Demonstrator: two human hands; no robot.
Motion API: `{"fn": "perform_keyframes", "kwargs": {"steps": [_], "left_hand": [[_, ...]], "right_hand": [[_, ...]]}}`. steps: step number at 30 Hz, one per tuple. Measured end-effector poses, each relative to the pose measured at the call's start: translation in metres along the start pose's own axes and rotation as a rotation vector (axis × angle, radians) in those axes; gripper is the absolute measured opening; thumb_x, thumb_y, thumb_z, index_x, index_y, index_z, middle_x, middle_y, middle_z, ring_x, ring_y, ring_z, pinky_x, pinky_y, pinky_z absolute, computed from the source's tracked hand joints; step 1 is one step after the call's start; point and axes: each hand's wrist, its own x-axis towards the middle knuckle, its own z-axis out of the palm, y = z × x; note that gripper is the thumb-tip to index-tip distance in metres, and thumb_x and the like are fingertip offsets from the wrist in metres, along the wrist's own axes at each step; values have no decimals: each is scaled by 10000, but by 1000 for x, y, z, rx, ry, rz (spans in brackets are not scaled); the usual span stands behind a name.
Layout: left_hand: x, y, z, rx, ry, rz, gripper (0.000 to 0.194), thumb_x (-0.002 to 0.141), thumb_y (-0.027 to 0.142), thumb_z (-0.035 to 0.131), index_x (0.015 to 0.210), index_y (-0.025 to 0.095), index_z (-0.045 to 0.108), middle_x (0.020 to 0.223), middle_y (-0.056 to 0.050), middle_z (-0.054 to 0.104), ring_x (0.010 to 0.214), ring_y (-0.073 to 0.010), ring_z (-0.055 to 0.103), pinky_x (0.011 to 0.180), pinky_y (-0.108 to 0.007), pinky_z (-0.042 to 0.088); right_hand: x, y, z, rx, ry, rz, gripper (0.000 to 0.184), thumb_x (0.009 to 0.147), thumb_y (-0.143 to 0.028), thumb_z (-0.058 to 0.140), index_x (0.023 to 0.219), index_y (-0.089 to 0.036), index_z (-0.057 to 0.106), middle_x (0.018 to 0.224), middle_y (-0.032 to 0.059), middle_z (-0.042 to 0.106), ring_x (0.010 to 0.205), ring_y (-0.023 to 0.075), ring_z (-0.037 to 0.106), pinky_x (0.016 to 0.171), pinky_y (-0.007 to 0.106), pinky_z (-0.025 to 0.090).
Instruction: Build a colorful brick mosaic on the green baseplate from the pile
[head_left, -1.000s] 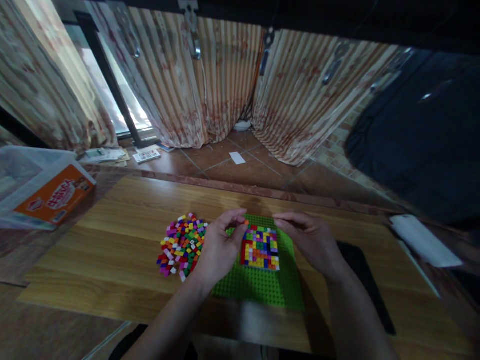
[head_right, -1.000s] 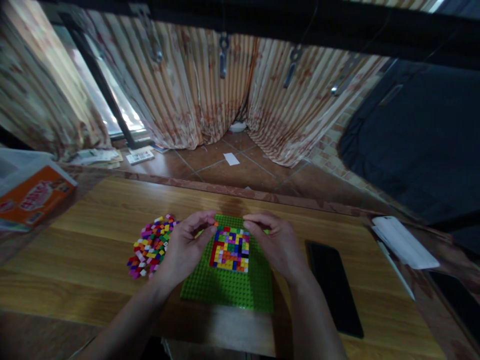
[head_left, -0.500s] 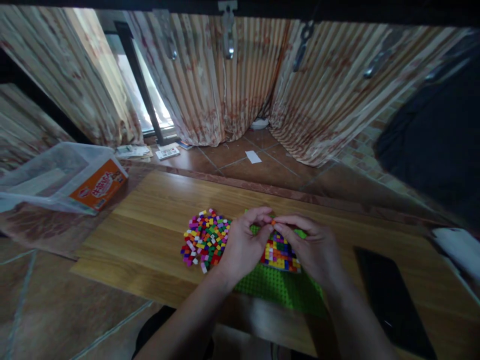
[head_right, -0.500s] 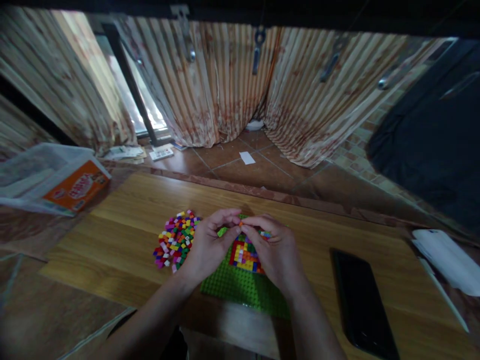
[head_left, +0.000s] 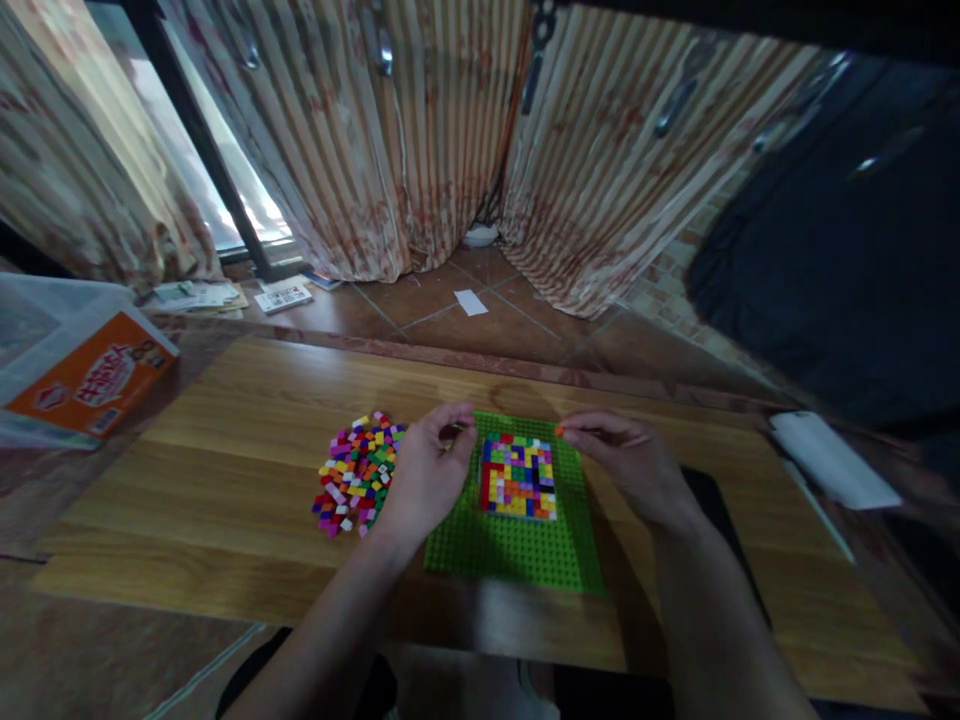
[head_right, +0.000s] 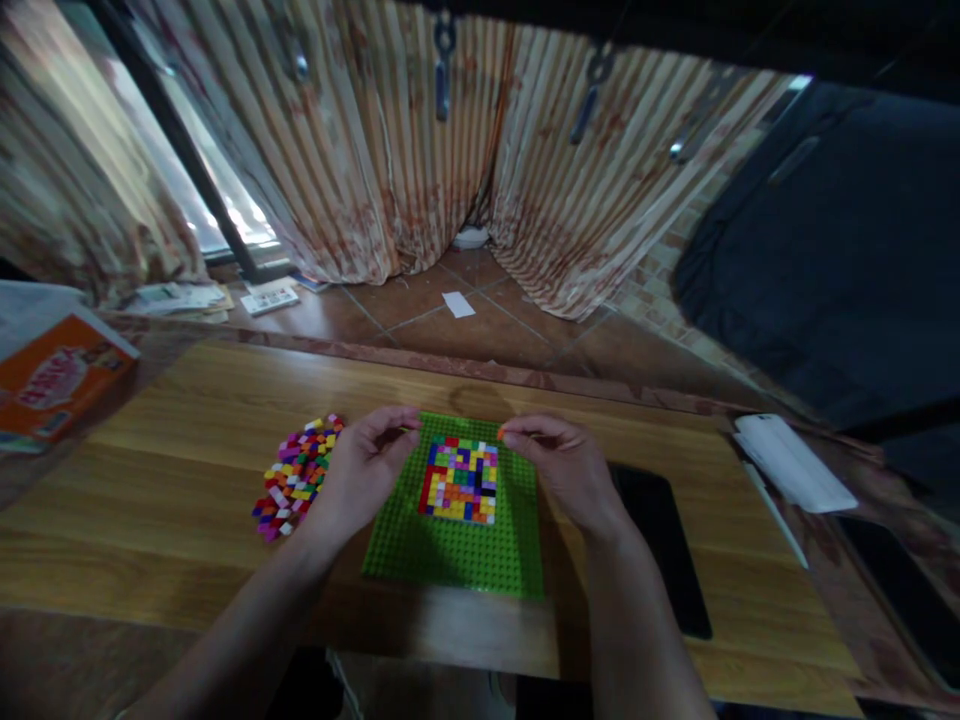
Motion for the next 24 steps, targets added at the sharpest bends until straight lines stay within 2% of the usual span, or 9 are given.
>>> {"fn": "perform_keyframes", "kwargs": {"steps": [4, 9, 16, 24], "left_hand": [[-1, 4, 2, 71, -74, -60, 225, 812, 178, 576, 1000, 153, 697, 945, -54, 732, 809, -164, 677, 767, -280, 541], [-1, 7, 4, 69, -104, -87, 218, 806, 175, 589, 990, 154, 704, 953, -54, 744, 784, -166, 690, 740, -274, 555], [-2, 4, 5, 71, -161, -102, 263, 812, 180, 583, 1041, 167, 710, 968, -49, 756, 775, -175, 701, 733, -291, 569], [-3, 3, 6, 90, -169, -73, 266, 808, 180, 577, 1035, 178, 717, 952, -45, 758, 765, -172, 698, 727, -289, 572]], "right_hand": [[-2, 8, 6, 4, -91, 34, 139, 667, -357, 804, 723, -238, 760, 826, 20, 733, 797, 174, 654, 769, 330, 523], [-2, 13, 9, -17, -156, 21, 141, 711, -355, 769, 754, -221, 763, 831, 29, 726, 790, 168, 644, 757, 314, 505], [-1, 14, 11, -8, -144, 73, 176, 693, -376, 771, 755, -213, 753, 767, 17, 725, 738, 161, 637, 721, 302, 499], [-3, 14, 12, -30, -141, 88, 224, 688, -421, 768, 760, -210, 747, 762, 23, 736, 709, 165, 643, 702, 315, 518]]}}
